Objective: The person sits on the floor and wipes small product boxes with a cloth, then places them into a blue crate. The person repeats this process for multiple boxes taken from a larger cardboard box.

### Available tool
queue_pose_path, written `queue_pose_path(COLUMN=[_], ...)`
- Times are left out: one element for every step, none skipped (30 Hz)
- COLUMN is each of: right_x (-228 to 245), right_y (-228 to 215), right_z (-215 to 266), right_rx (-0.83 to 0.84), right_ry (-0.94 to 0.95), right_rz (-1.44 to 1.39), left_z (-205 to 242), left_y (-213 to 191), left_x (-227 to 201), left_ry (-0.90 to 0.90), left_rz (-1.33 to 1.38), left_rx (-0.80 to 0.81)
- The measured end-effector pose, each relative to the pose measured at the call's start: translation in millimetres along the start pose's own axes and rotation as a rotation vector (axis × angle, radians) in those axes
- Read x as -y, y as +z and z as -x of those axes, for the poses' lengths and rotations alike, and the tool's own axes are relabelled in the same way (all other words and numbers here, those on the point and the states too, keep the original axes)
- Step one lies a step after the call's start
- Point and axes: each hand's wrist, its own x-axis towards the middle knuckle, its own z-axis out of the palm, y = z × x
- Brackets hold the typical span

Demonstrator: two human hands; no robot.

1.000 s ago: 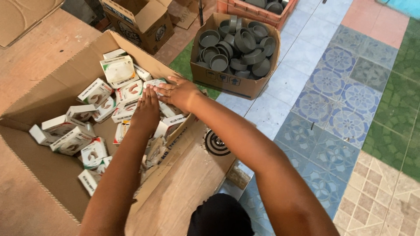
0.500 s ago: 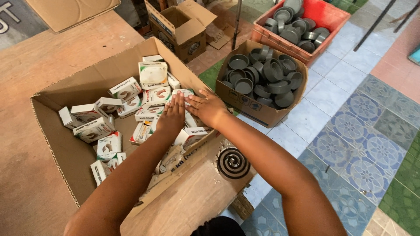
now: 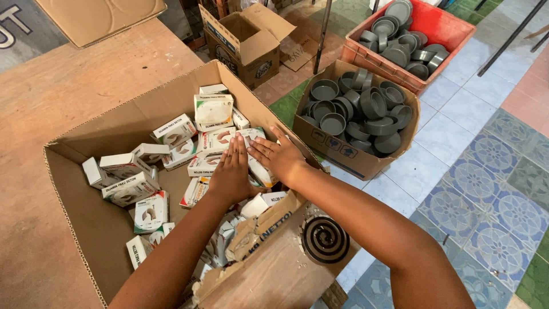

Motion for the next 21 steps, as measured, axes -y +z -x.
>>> queue_pose_path(right_x=[0,0,0,0,-1,-1,-2,-3,-3,-5,-7,-8,-9,-10,-11,-12,-13,-13,-13,-13,-11], right_y=[-5,-10,-15,-10,-4,2,3,5,6,3,-2,-6,-2,2,7,6,5,5,5,6,6], right_z=[5,10,14,8,2,-3,-5,-7,-8,-4,0,4,0,-3,-6,-3,1,4,3,2,1], right_rx=[-0.002,-0.003,-0.006,-0.008,-0.014,-0.020,-0.017,-0.026,-0.035,-0.033,-0.038,-0.044,-0.047,-0.059,-0.070,-0.070,-0.117,-0.163,-0.165,-0.178,-0.191], right_ry=[-0.005,0.001,0.007,0.001,-0.003,-0.007,-0.010,-0.028,-0.047,-0.049,-0.067,-0.086,-0.086,-0.103,-0.118,-0.118,-0.128,-0.137,-0.138,-0.125,-0.114], right_rz=[0.003,0.008,0.015,0.021,0.021,0.021,0.021,0.022,0.023,0.024,-0.019,-0.062,-0.059,-0.103,-0.148,-0.146,-0.163,-0.180,-0.180,-0.200,-0.223], left_z=[0,0,0,2,3,4,5,5,7,7,6,6,5,5,4,3,2,1,4,6,9], left_y=[-1,-1,-3,-3,-2,-2,-6,-11,-15,-13,-11,-9,-7,-5,-2,-1,1,2,-2,-6,-9], left_x=[-1,-1,-1,-2,-4,-6,-6,-8,-9,-10,-10,-10,-9,-8,-8,-5,-3,0,0,0,1], left_ry=[-0.006,0.002,0.008,0.001,0.018,0.035,0.034,0.030,0.027,0.026,0.014,0.002,-0.001,0.003,0.009,0.008,0.035,0.062,0.061,0.090,0.118], left_rz=[0.001,-0.013,-0.025,-0.023,-0.065,-0.108,-0.105,-0.099,-0.093,-0.091,-0.074,-0.058,-0.058,-0.048,-0.036,-0.036,-0.030,-0.023,-0.025,-0.016,-0.009], left_rx=[0.000,0.019,0.036,0.034,0.006,-0.022,-0.019,0.003,0.025,0.026,0.036,0.045,0.042,0.073,0.104,0.102,0.127,0.153,0.152,0.159,0.169])
